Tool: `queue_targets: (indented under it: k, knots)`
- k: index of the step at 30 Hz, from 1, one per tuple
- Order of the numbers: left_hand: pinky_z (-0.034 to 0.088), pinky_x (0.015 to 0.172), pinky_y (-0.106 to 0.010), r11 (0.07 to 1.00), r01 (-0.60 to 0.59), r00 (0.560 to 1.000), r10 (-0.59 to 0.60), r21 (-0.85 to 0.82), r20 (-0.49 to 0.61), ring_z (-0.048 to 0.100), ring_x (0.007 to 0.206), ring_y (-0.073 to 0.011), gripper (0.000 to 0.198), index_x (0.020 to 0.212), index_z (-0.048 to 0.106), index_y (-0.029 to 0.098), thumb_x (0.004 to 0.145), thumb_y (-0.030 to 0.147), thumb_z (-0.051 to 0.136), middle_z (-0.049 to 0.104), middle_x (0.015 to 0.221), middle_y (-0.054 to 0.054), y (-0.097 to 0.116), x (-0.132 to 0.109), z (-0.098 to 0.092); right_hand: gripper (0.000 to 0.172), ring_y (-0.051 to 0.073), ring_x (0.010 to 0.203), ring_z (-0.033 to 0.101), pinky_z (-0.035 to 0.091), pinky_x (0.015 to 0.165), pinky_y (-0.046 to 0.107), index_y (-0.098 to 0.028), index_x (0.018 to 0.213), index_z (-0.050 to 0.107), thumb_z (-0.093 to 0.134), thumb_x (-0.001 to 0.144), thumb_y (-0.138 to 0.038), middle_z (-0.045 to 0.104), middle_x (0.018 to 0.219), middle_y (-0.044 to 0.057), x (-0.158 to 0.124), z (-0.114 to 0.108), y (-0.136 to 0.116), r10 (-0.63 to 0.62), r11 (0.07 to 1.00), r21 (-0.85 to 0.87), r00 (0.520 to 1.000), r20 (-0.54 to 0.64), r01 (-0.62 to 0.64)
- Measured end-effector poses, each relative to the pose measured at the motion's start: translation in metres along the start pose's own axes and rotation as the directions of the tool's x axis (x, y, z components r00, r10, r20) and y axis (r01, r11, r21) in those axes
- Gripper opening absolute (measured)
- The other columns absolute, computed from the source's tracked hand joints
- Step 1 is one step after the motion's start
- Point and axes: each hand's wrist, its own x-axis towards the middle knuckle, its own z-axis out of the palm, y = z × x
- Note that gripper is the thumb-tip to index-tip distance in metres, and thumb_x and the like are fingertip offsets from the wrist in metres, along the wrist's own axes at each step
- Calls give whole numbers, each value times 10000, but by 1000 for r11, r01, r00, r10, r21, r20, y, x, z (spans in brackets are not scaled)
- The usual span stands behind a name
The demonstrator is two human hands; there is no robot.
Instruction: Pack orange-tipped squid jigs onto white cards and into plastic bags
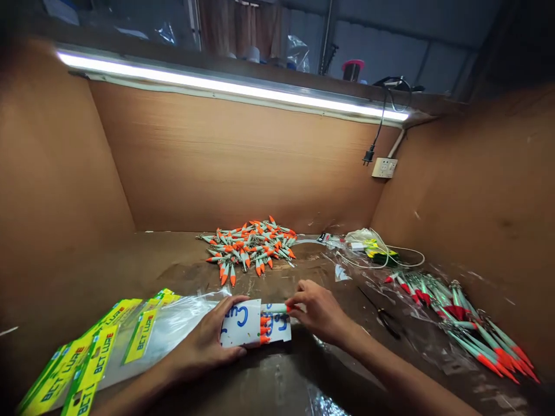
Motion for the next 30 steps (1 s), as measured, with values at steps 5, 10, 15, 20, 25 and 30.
queue_targets:
  k: [5, 10, 15, 20, 25, 30]
  knots:
    - [488, 937, -382, 999, -33, 999, 33, 12, 0, 579, 1097, -280, 805, 1345, 440, 280, 625, 238, 797, 570, 1256, -57, 5, -1, 2, 54, 176, 839, 578, 390, 676, 255, -264, 860, 769, 754, 837, -311, 637, 891, 23, 26, 28, -28, -148, 983, -103, 988, 29, 151]
    - [486, 924, -370, 999, -20, 1000, 21, 37, -22, 572, 1078, -264, 829, 1348, 430, 272, 618, 253, 823, 564, 1246, -56, 0, -2, 0, 186, 169, 854, 568, 395, 737, 267, -280, 888, 772, 608, 941, -209, 659, 896, 25, 42, 19, -28, -343, 932, -80, 932, 114, 353]
    - [464, 952, -387, 988, -101, 993, 107, 115, -44, 536, 1103, -273, 876, 1354, 421, 288, 593, 293, 855, 551, 1260, -54, -5, -5, 4, 230, 156, 860, 614, 435, 780, 243, -253, 1052, 737, 519, 985, -220, 701, 936, 25, 81, 7, -3, -296, 938, -135, 942, 162, 318]
    - [400, 1033, -482, 955, -111, 993, 120, 274, -19, 480, 1182, -333, 846, 1345, 451, 285, 616, 457, 846, 545, 1284, -83, -8, -9, 2, 209, 230, 998, 577, 429, 824, 286, -197, 1045, 716, 535, 943, -179, 680, 1048, 91, 147, 31, 20, -136, 871, -464, 987, 87, 161]
    - [188, 1158, -626, 914, -88, 994, 56, 395, 91, 351, 1356, -400, 896, 1405, 433, 316, 649, 654, 775, 490, 1423, -84, -13, -11, -6, 224, 272, 1045, 533, 412, 871, 341, -170, 989, 702, 488, 939, -130, 647, 1073, 143, 177, 60, 27, -125, 838, -524, 988, 88, 153]
    - [217, 1158, -622, 891, -71, 993, 19, 448, 119, 326, 1382, -417, 1013, 1494, 365, 278, 655, 693, 750, 417, 1497, -133, -13, -13, -12, 242, 295, 1090, 506, 392, 911, 376, -144, 1004, 665, 427, 962, -130, 624, 1101, 169, 182, 62, 34, -122, 867, -480, 991, 53, 132]
